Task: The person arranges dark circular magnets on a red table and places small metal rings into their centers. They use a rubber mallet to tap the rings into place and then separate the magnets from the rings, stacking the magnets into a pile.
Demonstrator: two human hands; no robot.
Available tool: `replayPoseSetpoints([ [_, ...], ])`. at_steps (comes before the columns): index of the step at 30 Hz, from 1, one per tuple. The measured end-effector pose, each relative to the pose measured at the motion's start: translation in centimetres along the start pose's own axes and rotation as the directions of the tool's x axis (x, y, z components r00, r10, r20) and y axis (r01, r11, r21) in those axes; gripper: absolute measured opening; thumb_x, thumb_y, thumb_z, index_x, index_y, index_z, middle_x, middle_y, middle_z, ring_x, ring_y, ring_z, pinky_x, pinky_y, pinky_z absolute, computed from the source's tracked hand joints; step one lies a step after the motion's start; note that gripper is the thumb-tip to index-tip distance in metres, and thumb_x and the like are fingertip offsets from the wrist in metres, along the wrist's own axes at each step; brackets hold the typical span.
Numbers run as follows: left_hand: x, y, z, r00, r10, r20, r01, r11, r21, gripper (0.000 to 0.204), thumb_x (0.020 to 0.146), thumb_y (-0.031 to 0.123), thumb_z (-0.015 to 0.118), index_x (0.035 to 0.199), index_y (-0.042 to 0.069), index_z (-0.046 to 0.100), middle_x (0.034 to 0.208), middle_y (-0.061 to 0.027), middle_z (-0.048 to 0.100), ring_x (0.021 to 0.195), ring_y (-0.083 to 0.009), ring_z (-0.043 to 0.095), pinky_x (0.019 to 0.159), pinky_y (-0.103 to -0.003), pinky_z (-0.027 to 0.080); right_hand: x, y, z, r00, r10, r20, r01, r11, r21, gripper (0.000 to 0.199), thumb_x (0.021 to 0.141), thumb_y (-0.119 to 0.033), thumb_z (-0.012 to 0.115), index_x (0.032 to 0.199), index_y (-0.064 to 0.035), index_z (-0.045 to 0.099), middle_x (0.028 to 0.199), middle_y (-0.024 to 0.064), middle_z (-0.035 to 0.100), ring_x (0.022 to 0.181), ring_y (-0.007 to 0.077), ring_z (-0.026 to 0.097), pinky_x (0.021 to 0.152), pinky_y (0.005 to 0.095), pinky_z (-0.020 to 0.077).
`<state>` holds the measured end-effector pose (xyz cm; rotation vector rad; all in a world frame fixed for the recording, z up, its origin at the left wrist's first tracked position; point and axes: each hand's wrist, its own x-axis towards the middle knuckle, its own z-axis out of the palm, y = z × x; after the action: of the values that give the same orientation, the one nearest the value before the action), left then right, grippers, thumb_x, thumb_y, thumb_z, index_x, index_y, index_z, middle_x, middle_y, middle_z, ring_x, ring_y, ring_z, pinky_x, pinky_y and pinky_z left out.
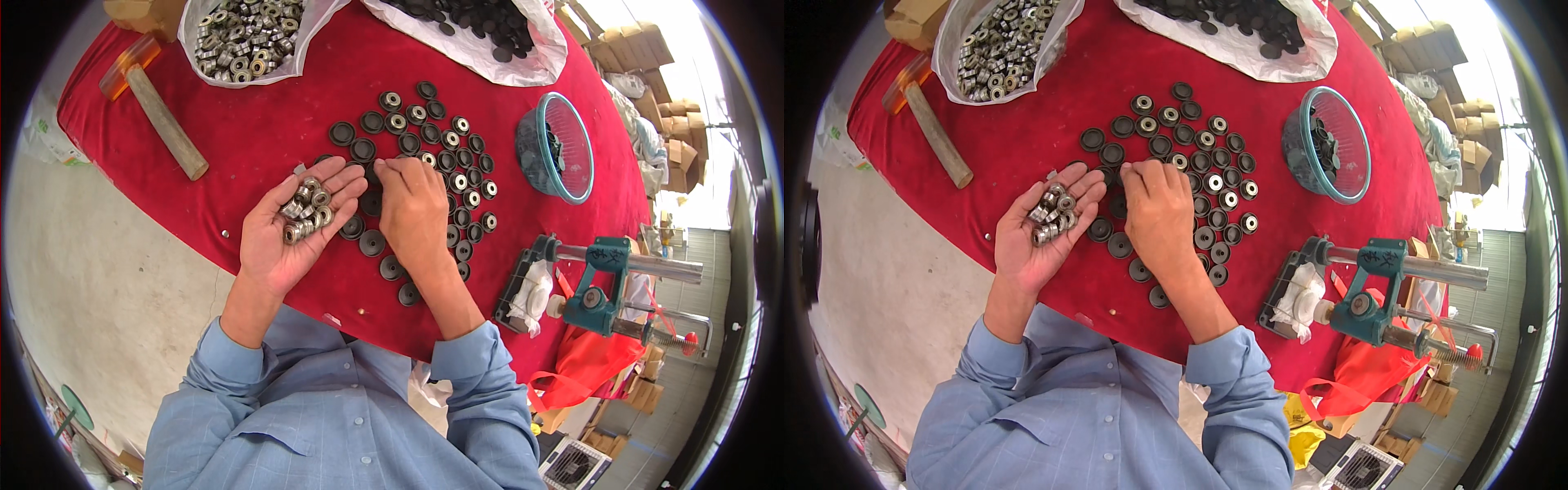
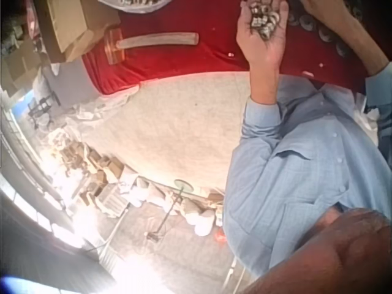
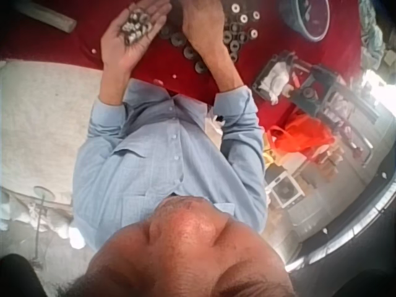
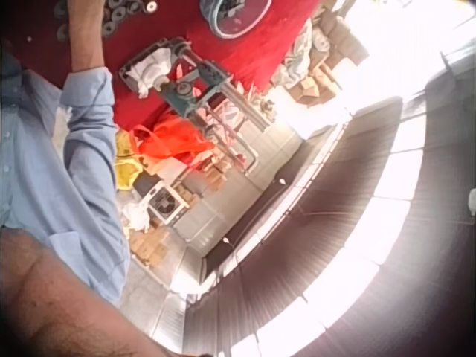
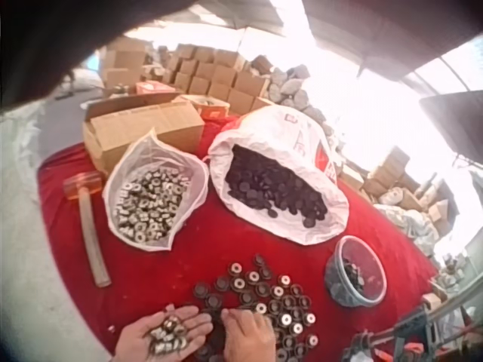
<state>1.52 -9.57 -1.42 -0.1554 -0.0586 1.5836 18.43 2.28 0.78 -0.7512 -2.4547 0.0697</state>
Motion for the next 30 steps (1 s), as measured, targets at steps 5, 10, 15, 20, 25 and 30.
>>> replayPoseSetpoints([
  [5, -0.1, 0.1, -0.5, 1.0, 0.007, -0.007, -0.007, 1.0, 0.031, 0.057, 0.115, 0.023, 0.041, 0.158, -0.015, 0.036, 0.161, -0.037, 0.043, 0.151, -0.0465, 0.047, 0.124, -0.054, 0.045, -1.2, -1.8, -0.4, 0.999, -0.025, 0.037, 0.03, 0.987, -0.157, 0.042, 0.085, -0.002, 0.069, 0.127, 0.006, 0.071, 0.115, 0.0117, 0.065, 0.105, 0.0278, 0.064, 0.091, 0.0431, 0.0523],
  [10, 0.1, -0.1, -0.2, 1.0, -0.007, -0.015, 0.008, 0.998, 0.057, 0.057, 0.115, 0.024, 0.041, 0.157, -0.014, 0.038, 0.162, -0.0358, 0.043, 0.152, -0.0454, 0.046, 0.125, -0.054, 0.045, -0.8, -1.6, -1.3, 0.995, 0.016, 0.097, -0.004, 0.992, -0.123, 0.041, 0.084, -0.001, 0.069, 0.125, 0.003, 0.072, 0.116, 0.0097, 0.066, 0.107, 0.0277, 0.065, 0.096, 0.0431, 0.0496],
  [15, 0.2, 0.1, -0.1, 1.0, -0.024, -0.018, 0.026, 0.996, 0.082, 0.057, 0.116, 0.026, 0.041, 0.158, -0.013, 0.038, 0.163, -0.0346, 0.042, 0.154, -0.0445, 0.044, 0.126, -0.054, 0.043, 0.5, -0.6, -2.5, 0.984, 0.165, 0.064, -0.169, 0.984, 0.058, 0.031, 0.091, 0.002, 0.067, 0.121, -0.0032, 0.074, 0.113, 0.0102, 0.071, 0.105, 0.0289, 0.069, 0.09, 0.0439, 0.0522],
  [20, 0.2, -0.2, 0.5, 0.999, 0.015, -0.047, -0.007, 0.987, 0.16, 0.056, 0.116, 0.026, 0.039, 0.157, -0.012, 0.039, 0.166, -0.0336, 0.04, 0.154, -0.0432, 0.043, 0.127, -0.053, 0.04, 0.7, -4.3, -5.0, 0.912, 0.378, 0.157, -0.406, 0.786, 0.467, 0.028, 0.091, -0.004, 0.075, 0.119, -0.0036, 0.071, 0.11, 0.0128, 0.07, 0.099, 0.0322, 0.072, 0.084, 0.0446, 0.0569],
  [25, 0.4, -0.5, 0.4, 0.997, 0.052, -0.054, -0.039, 0.977, 0.21, 0.055, 0.116, 0.027, 0.037, 0.155, -0.011, 0.043, 0.163, -0.0326, 0.045, 0.153, -0.0423, 0.045, 0.129, -0.054, 0.037, -0.6, -6.4, -2.7, 0.982, 0.138, 0.132, -0.183, 0.878, 0.443, 0.038, 0.084, -0.005, 0.082, 0.119, -0.0047, 0.068, 0.112, 0.0135, 0.068, 0.091, 0.0317, 0.071, 0.076, 0.0424, 0.0575],
  [30, 0.2, -0.3, -0.2, 0.999, 0.039, 0.008, -0.04, 0.983, 0.178, 0.054, 0.116, 0.026, 0.038, 0.154, -0.011, 0.045, 0.161, -0.0338, 0.046, 0.153, -0.0442, 0.044, 0.13, -0.055, 0.035, -0.9, -6.6, -1.6, 1.0, -0.019, 0.008, 0.016, 0.944, 0.33, 0.034, 0.083, 0.0, 0.082, 0.114, -0.0049, 0.07, 0.11, 0.0119, 0.069, 0.082, 0.0286, 0.071, 0.067, 0.035, 0.0578],
])
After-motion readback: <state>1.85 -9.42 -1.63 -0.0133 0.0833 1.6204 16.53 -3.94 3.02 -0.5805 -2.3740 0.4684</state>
